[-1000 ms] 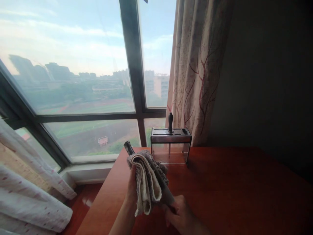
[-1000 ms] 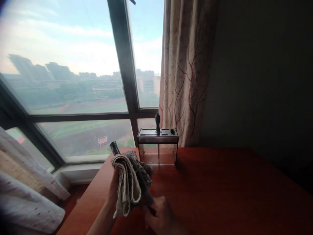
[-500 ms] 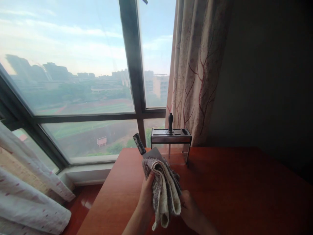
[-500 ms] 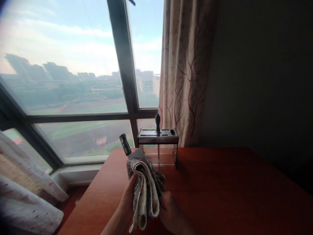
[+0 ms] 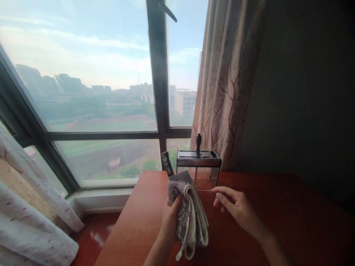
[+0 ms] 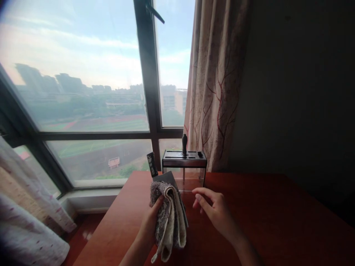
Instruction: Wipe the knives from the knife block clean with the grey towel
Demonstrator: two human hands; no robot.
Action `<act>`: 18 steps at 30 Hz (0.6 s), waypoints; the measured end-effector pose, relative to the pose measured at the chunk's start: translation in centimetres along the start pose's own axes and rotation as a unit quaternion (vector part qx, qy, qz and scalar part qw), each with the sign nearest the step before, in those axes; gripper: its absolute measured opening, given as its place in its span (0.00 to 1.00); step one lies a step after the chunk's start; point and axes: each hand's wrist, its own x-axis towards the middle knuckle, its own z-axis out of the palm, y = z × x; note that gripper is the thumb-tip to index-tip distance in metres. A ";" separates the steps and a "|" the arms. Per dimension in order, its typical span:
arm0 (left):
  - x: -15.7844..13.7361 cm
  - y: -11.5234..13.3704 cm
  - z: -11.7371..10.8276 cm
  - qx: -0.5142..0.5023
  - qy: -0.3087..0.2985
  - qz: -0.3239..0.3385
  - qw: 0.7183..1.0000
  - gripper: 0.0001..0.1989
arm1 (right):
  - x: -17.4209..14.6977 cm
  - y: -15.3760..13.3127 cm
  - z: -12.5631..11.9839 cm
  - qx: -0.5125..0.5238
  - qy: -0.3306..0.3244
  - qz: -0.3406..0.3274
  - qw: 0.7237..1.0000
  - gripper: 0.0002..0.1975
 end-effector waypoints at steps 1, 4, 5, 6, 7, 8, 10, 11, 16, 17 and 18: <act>-0.1 -0.1 0.2 0.024 -0.004 0.006 1.000 0.20 | 0.8 -1.5 0.0 -0.036 0.033 -0.036 0.998 0.17; -0.6 -0.3 0.7 0.086 -0.041 0.030 0.995 0.18 | 4.0 -5.8 0.8 -0.125 0.071 -0.130 0.981 0.16; -0.7 -0.3 0.8 0.100 -0.058 0.039 0.993 0.18 | 5.1 -6.9 1.2 -0.152 0.080 -0.153 0.973 0.17; -0.8 -0.3 1.0 0.112 -0.074 0.047 0.990 0.17 | 6.2 -7.7 1.7 -0.180 0.084 -0.161 0.967 0.21; -0.9 -0.3 1.1 0.123 -0.089 0.054 0.987 0.16 | 7.3 -8.3 2.2 -0.213 0.086 -0.160 0.960 0.25; -1.0 -0.3 1.2 0.134 -0.100 0.058 0.984 0.16 | 8.2 -8.7 2.8 -0.248 0.093 -0.154 0.952 0.28; -1.2 -0.4 1.3 0.154 -0.114 0.063 0.979 0.15 | 9.7 -9.0 3.8 -0.307 0.069 -0.138 0.939 0.31; -1.2 -0.4 1.3 0.162 -0.120 0.065 0.977 0.15 | 10.1 -8.9 4.1 -0.329 0.048 -0.126 0.935 0.31; -1.6 -0.6 1.5 0.193 -0.130 0.093 0.968 0.14 | 10.7 -8.6 4.7 -0.373 -0.002 -0.092 0.923 0.20; -1.6 -0.6 1.5 0.198 -0.129 0.100 0.966 0.13 | 10.5 -8.6 4.7 -0.368 0.002 -0.099 0.925 0.18; -1.7 -0.6 1.6 0.204 -0.129 0.108 0.965 0.13 | 10.3 -8.7 4.6 -0.360 0.007 -0.109 0.927 0.17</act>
